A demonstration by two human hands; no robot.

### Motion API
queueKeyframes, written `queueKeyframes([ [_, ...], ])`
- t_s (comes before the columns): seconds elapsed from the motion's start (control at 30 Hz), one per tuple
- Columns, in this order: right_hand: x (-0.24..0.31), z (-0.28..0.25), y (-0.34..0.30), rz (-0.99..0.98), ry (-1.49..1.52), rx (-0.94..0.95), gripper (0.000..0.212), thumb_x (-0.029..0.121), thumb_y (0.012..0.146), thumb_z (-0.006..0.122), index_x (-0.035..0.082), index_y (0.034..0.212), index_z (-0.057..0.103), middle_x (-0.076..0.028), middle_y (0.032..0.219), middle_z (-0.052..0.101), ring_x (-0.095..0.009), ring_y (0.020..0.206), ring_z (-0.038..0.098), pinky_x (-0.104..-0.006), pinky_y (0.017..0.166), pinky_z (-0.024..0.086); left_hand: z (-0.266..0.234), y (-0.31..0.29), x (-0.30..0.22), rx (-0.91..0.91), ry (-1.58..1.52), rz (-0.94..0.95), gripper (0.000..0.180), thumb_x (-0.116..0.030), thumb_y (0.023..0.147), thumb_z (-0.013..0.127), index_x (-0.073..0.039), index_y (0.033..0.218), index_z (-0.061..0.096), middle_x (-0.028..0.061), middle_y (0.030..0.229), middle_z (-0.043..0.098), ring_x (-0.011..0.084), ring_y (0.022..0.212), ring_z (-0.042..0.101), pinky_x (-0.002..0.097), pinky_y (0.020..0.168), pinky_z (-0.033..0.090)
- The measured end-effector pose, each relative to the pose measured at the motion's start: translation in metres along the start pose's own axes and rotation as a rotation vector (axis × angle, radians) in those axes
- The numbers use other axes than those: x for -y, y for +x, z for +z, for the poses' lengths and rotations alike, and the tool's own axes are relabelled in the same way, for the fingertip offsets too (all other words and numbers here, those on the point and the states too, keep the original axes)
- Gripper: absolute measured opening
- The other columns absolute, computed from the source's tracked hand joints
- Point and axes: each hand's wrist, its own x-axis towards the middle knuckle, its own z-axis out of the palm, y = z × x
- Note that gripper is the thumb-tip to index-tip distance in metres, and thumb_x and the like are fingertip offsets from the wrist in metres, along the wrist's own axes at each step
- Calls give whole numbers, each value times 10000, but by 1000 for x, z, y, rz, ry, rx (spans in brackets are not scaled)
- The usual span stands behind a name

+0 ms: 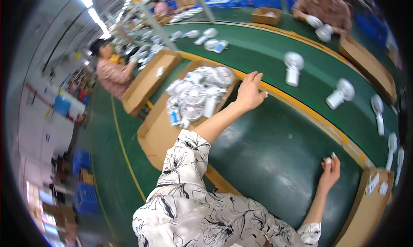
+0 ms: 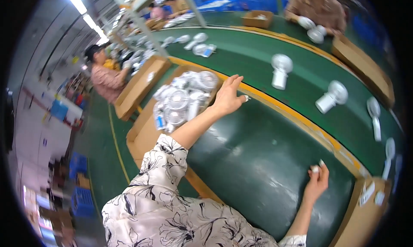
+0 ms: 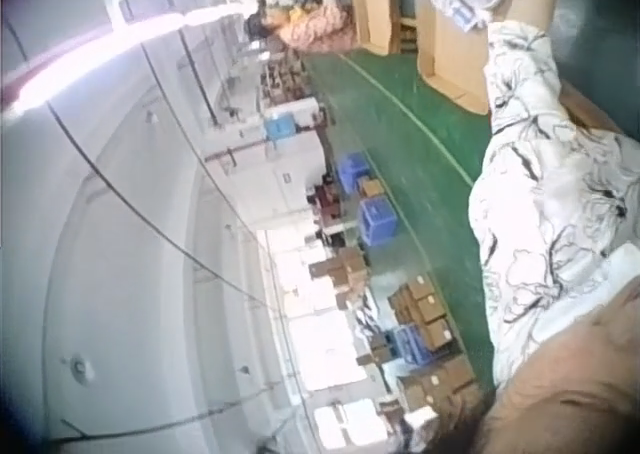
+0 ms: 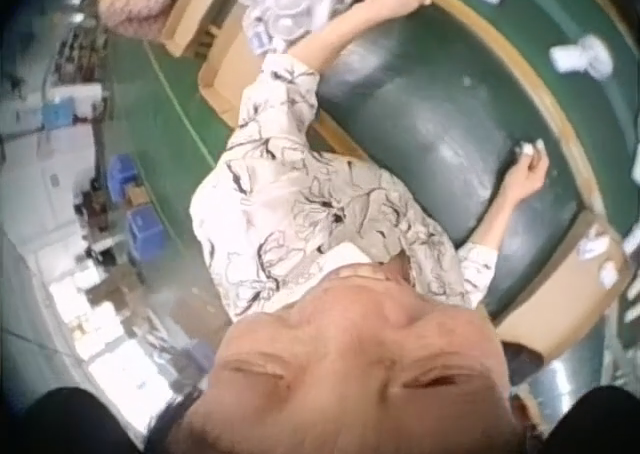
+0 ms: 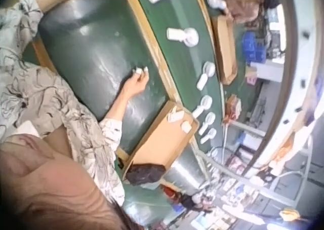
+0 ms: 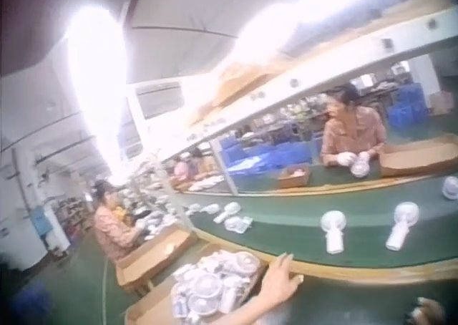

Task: The person assembles portable electric fans by fitting the internal components into the handle housings, snapping the outer plastic casings into place, testing the fans by pressing their power buttons, and placing the assembled units onto the conveyor belt.

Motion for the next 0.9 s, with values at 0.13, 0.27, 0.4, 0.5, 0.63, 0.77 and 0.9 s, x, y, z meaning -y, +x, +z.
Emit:
queueKeyframes([
  [0.13, -11, -16, 1, -11, -50, -13, 291, 82, 871, 470, -10, 1146, 486, -55, 829, 593, -81, 669, 513, -194, 620, 422, -40, 20, 94, 28, 272, -102, 680, -72, 616, 578, -95, 1263, 371, 208, 1282, 346, 370, 1212, 303, 500, 975, 273],
  [0.27, -13, -4, 3, -41, -71, 34, 286, 81, 871, 467, -9, 1142, 485, -43, 801, 584, -76, 648, 495, -186, 590, 402, -68, 23, 137, 377, 497, -344, 838, -231, 557, 710, -158, 1301, 332, 159, 1309, 327, 339, 1241, 279, 523, 991, 237],
  [0.4, -17, 0, 6, -36, -68, 16, 281, 76, 871, 463, -7, 1139, 487, -40, 797, 582, -72, 647, 495, -184, 588, 403, -70, 25, 133, 409, 423, -379, 852, -306, 533, 747, -212, 1289, 365, 161, 1216, 389, 322, 1195, 351, 477, 973, 286],
  [0.5, -16, 5, 8, -38, -58, 38, 279, 73, 872, 459, -8, 1137, 488, -40, 793, 580, -73, 647, 494, -184, 586, 404, -59, 20, 150, 269, 526, -296, 653, -244, 562, 691, -186, 1184, 501, 151, 1133, 439, 300, 1109, 434, 461, 902, 349],
  [0.63, -18, 4, 9, -36, -80, 18, 277, 70, 871, 457, -11, 1134, 488, -43, 787, 578, -77, 643, 493, -187, 580, 404, -53, 6, 147, 8, 383, -264, 495, -214, 556, 629, -151, 1046, 598, 162, 1032, 467, 322, 974, 473, 396, 861, 391],
  [0.77, -15, 6, 6, -51, -84, 15, 252, 41, 866, 443, -10, 1106, 502, -31, 777, 574, -62, 618, 485, -174, 562, 404, -64, 4, 149, -501, -126, -468, 512, -263, 555, 644, -118, 1043, 599, 170, 1043, 490, 325, 984, 489, 395, 865, 405],
  [0.9, -14, 18, 7, -72, -70, 67, 259, 42, 867, 447, -6, 1115, 502, -32, 776, 574, -64, 615, 483, -172, 561, 402, -106, 2, 204, -959, -730, -258, 477, -97, 677, 589, -10, 1143, 531, 68, 895, 590, 141, 775, 546, 238, 691, 438],
])
